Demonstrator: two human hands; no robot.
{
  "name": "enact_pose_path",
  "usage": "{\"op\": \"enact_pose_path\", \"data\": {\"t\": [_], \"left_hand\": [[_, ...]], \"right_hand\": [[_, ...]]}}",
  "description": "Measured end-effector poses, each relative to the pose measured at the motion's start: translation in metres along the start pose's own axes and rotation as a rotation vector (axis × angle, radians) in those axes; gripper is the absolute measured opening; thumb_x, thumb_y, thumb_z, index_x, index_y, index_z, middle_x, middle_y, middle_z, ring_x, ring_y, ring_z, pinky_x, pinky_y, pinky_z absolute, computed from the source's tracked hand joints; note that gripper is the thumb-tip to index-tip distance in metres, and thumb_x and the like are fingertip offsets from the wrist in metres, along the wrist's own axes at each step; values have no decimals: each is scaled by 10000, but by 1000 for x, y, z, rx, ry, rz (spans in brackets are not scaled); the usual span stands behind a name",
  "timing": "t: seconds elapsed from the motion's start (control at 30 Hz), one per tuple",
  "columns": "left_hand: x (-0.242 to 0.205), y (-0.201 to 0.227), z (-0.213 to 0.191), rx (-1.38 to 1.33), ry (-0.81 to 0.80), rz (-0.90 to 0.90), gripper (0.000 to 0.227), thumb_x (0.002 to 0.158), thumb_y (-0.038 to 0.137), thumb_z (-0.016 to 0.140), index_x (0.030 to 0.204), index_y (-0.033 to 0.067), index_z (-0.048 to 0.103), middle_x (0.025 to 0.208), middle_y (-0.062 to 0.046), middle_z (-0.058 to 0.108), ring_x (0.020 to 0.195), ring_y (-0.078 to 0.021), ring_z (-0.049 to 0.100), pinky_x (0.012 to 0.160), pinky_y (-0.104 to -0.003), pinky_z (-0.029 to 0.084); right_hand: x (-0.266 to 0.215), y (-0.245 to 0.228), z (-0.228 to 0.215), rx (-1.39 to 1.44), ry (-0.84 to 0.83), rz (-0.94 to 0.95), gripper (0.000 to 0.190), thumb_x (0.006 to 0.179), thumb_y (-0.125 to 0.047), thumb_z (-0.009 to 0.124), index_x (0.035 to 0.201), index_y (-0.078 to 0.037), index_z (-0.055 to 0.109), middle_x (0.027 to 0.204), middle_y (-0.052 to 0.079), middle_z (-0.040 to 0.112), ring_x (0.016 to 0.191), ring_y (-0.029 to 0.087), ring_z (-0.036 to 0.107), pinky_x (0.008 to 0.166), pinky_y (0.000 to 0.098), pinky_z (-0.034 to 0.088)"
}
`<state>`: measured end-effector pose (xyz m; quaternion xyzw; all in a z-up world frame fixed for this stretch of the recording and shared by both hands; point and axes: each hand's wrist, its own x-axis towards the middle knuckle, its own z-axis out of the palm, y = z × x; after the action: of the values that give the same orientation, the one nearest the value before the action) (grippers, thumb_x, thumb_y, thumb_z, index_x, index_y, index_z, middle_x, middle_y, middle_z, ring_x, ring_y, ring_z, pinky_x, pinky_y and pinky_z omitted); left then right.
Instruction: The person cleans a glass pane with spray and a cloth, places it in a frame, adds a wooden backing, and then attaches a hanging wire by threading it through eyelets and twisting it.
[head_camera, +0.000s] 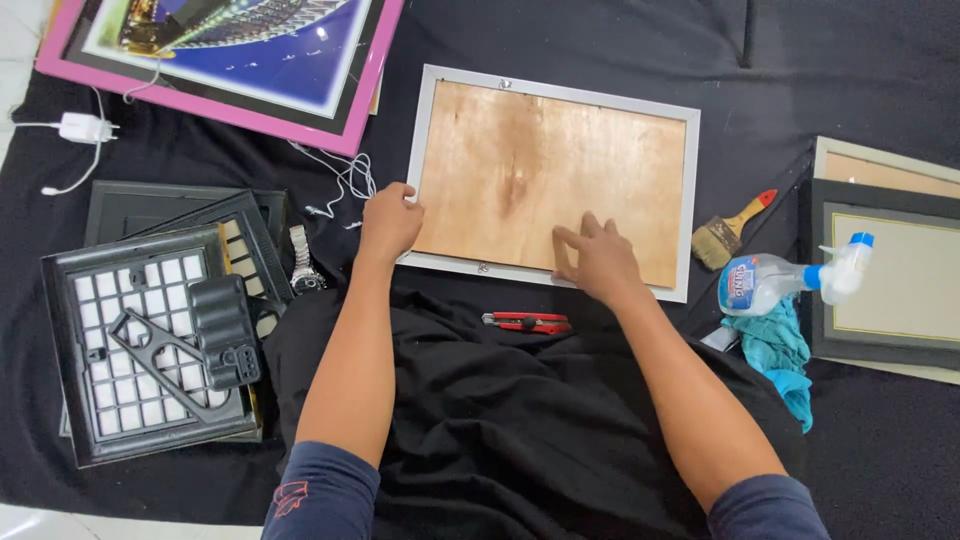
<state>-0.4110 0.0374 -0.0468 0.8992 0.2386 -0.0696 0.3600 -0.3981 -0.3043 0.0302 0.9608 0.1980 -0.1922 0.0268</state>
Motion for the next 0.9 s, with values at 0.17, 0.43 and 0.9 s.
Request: {"op": "enact_pose_path", "data": {"t": [0.17,0.43,0.9], "left_hand": [[-24,20,-13,72,-14,131,412,903,170,574,1280,58,698,1097,-221,743,1122,-446,683,996,-542,524],[-16,6,-17,-149,28,13,300,892,226,640,1150,125,759,972,-131,770,1086,-384,703,922,-521,567],[-3,10,-22,-78,-25,3,423,962,206,605,1314,-25,641,1200,-284,681,1157,-455,662,940,-559,555]], "right_hand": [[5,1,9,-42,-97,43,700,895,-553,690,1541,-401,465,1633,145,352,1468,472,357,1001,606,521],[5,3,3,35,-105,22,712,883,-551,703,1530,-331,502,1618,204,379,1456,525,355,1018,618,522],[2,-10,23,87,190,-60,710,825,-549,756,1362,-92,670,1418,294,533,1262,605,519,897,590,589]]}}
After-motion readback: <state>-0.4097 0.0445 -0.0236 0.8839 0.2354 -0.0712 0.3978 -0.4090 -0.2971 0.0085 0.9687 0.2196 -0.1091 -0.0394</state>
